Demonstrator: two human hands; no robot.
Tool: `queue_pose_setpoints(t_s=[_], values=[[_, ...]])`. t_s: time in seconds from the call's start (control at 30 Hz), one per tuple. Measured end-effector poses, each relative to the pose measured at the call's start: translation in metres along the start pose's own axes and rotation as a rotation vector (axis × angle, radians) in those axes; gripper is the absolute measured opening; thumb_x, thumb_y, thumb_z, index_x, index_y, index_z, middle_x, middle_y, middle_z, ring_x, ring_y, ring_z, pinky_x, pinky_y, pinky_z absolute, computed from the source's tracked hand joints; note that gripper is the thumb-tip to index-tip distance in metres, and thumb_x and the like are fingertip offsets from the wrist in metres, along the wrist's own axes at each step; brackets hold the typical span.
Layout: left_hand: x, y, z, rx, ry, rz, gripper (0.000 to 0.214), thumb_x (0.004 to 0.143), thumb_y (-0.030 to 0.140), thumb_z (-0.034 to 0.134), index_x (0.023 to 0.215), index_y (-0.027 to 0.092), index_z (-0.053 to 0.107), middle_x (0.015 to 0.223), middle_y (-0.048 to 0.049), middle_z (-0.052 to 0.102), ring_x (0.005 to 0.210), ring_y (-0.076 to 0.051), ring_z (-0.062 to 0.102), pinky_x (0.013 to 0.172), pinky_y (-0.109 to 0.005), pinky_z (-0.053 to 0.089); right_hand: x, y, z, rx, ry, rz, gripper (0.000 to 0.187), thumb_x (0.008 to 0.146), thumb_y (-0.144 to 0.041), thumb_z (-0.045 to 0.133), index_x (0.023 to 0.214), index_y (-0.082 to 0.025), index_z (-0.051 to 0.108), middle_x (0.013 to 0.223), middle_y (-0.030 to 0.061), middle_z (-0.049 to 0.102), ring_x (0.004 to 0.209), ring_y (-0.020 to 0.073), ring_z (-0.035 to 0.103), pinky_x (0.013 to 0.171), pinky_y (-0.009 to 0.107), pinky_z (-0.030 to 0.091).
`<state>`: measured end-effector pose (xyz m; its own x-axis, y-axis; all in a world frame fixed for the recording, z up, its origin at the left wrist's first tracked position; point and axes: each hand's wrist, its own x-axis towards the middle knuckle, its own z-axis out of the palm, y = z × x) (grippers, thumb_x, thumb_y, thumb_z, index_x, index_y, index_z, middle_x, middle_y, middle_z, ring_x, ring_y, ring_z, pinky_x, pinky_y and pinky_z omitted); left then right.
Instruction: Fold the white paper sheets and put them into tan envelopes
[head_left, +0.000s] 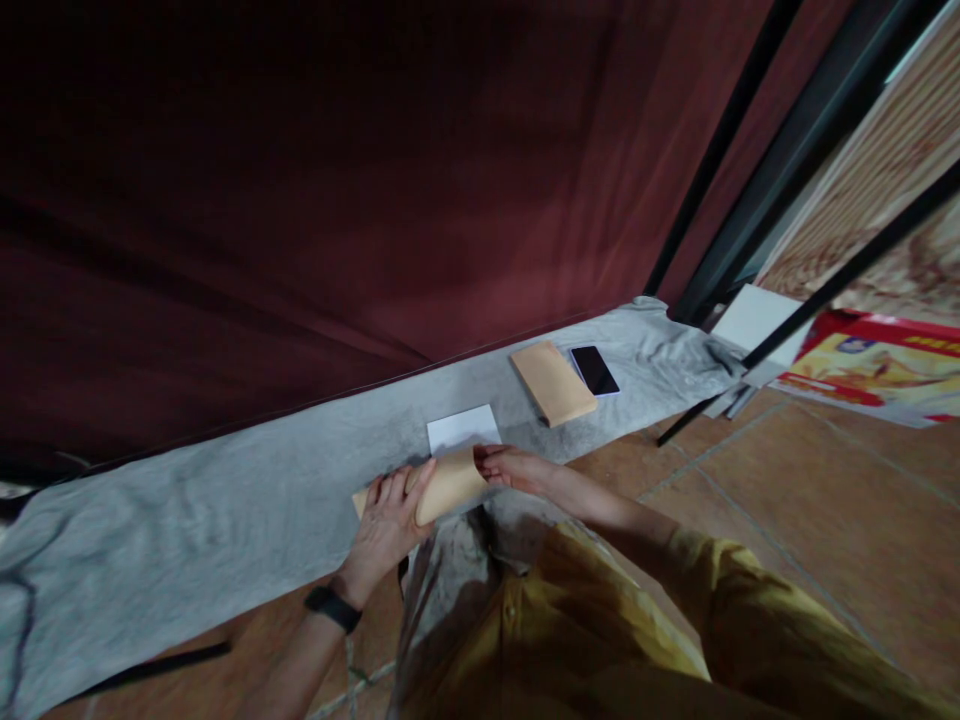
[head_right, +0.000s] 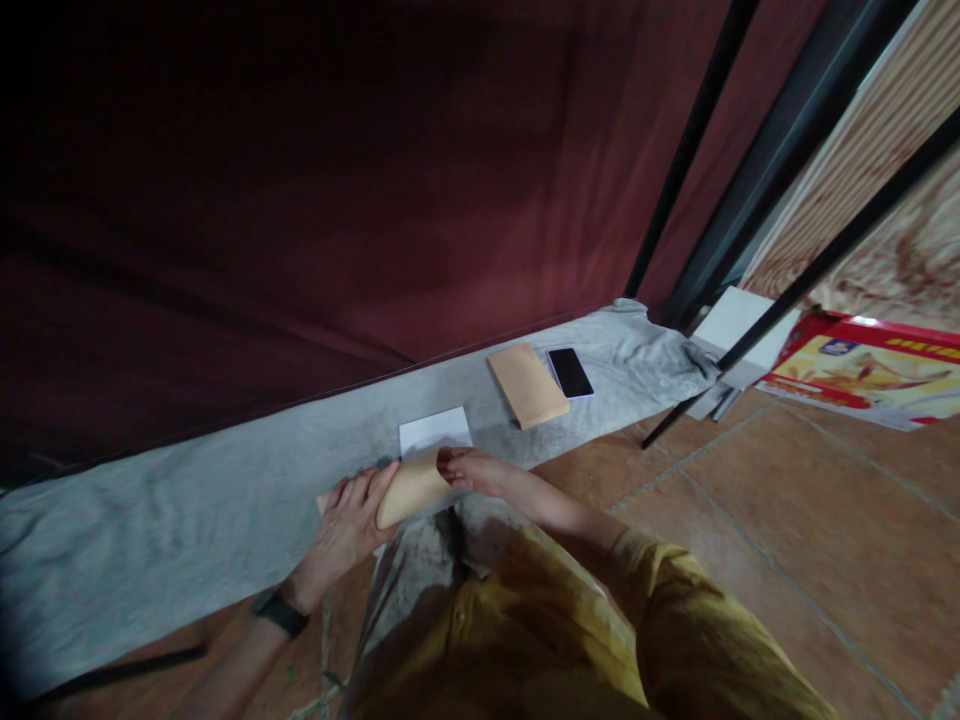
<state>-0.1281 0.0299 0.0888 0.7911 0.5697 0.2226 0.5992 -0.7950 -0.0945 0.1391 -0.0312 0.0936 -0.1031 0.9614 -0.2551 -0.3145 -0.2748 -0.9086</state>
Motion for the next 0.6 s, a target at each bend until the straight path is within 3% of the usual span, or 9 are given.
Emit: queue_pose_setpoints(t_s=[0.1,0.17,0.33,0.47,0.6], values=[[-0.001,-0.006,0.001,0.002,0.007,-0.028,0.085,0.083,0.028,0.067,0.159,0.02,0.029,0.13,-0.0159,0.06,0.123,-0.032,0.057,0.109,-0.047,0.041,-0.003,0.005,-0.018,0.131,-0.096,-0.053,0.036,0.076,-0.037,0.075,0.106,-0.018,0.072,0.107,0.0085,0.074,0.101,0.0218,0.07,0.096,0.035,0.053],[-0.002,-0.01,0.001,0.011,0.0,-0.05,0.086,0.084,0.028,0.067,0.16,0.019,0.027,0.13,-0.0156,0.06,0.121,-0.032,0.057,0.107,-0.047,0.042,0.0,0.007,-0.027,0.055,-0.035,-0.098,0.037,0.082,-0.039,0.07,0.112,-0.017,0.069,0.112,0.0102,0.073,0.103,0.0222,0.07,0.097,0.036,0.053],[-0.006,-0.017,-0.001,0.038,-0.014,-0.105,0.086,0.086,0.031,0.064,0.161,0.018,0.023,0.13,-0.015,0.06,0.116,-0.032,0.058,0.103,-0.046,0.044,0.024,0.004,-0.043,-0.727,0.375,-0.016,0.032,0.097,-0.027,0.051,0.124,-0.016,0.064,0.108,0.01,0.073,0.099,0.0204,0.071,0.091,0.033,0.055],[-0.008,-0.022,-0.001,0.062,-0.018,-0.144,0.086,0.088,0.033,0.064,0.161,0.018,0.022,0.13,-0.0155,0.061,0.113,-0.032,0.06,0.102,-0.044,0.045,0.044,0.0,-0.041,-0.964,0.499,0.052,0.037,0.096,-0.029,0.059,0.13,-0.014,0.06,0.128,0.016,0.066,0.118,0.0258,0.065,0.101,0.035,0.049],[-0.014,-0.029,0.0,0.062,-0.003,-0.197,0.089,0.086,0.034,0.067,0.161,0.018,0.022,0.127,-0.0152,0.062,0.114,-0.032,0.06,0.102,-0.043,0.045,0.06,0.0,-0.026,-1.117,0.552,0.139,0.045,0.096,-0.04,0.061,0.131,-0.013,0.057,0.136,0.0209,0.06,0.117,0.0299,0.066,0.094,0.037,0.053]])
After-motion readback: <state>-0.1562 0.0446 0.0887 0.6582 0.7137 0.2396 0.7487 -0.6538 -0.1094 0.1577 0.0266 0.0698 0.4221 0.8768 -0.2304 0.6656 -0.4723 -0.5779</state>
